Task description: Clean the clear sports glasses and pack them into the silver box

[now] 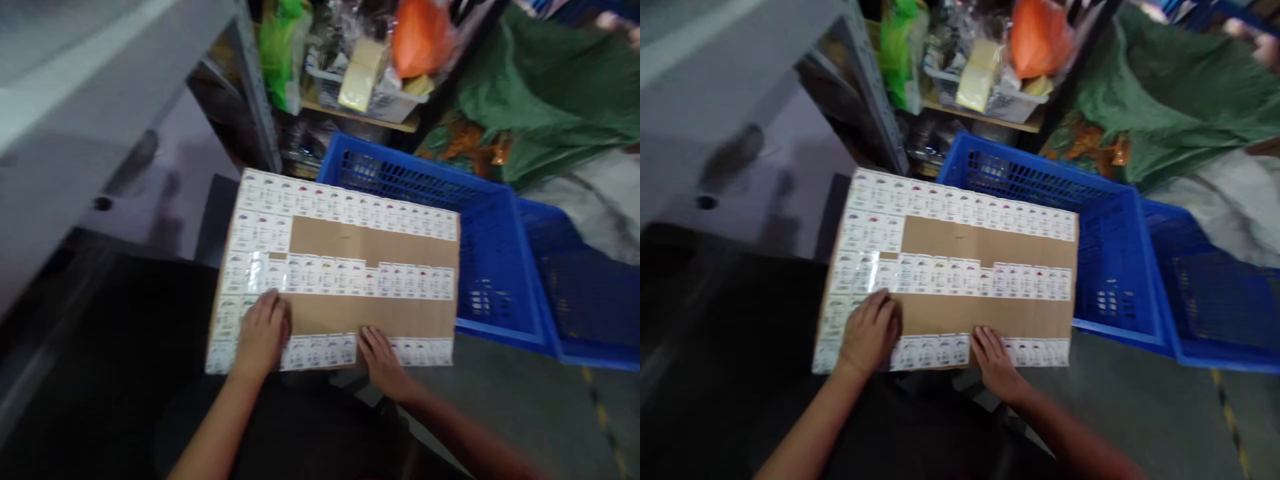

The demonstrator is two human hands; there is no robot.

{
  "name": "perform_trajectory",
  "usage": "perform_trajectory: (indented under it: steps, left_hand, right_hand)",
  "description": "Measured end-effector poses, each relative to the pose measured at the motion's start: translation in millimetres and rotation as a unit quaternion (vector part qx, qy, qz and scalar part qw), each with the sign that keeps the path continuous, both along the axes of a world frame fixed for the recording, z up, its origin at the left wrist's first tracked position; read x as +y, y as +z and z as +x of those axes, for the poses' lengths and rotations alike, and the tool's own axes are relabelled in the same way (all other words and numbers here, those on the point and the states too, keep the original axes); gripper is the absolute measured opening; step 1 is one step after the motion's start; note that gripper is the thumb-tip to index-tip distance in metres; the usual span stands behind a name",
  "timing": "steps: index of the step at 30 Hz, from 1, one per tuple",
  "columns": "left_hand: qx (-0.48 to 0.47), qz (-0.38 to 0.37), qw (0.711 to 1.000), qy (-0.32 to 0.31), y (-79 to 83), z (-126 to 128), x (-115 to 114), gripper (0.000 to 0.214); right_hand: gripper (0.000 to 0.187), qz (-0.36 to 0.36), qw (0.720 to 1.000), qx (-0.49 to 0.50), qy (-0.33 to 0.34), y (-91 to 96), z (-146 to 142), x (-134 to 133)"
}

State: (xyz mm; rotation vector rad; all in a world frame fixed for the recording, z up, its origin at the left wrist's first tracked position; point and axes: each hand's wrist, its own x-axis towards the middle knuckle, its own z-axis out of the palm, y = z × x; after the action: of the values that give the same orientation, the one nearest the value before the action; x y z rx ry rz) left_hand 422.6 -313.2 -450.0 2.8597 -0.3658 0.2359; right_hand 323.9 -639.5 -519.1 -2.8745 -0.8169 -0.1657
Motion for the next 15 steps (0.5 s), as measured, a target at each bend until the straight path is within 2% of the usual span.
perform_trajectory:
  steps: [6,12,15]
  left_hand:
    - [-0.021,0.044,0.999,-0.017,-9.4,5,-3,0.035]
    - [-0.012,0.066,0.998,-0.014,-6.9,3,-11,0.04]
    - [-0.008,0.082,0.997,-0.007,-5.8,2,-14,0.041]
  right_hand:
    - [0.063,0.025,0.999,0.04,0.009,0.6,3,-7]
    - [0.062,0.061,0.995,0.06,0.058,13.5,1,-24]
    - [0.063,0.083,0.992,0.074,0.053,18.2,-3,-40]
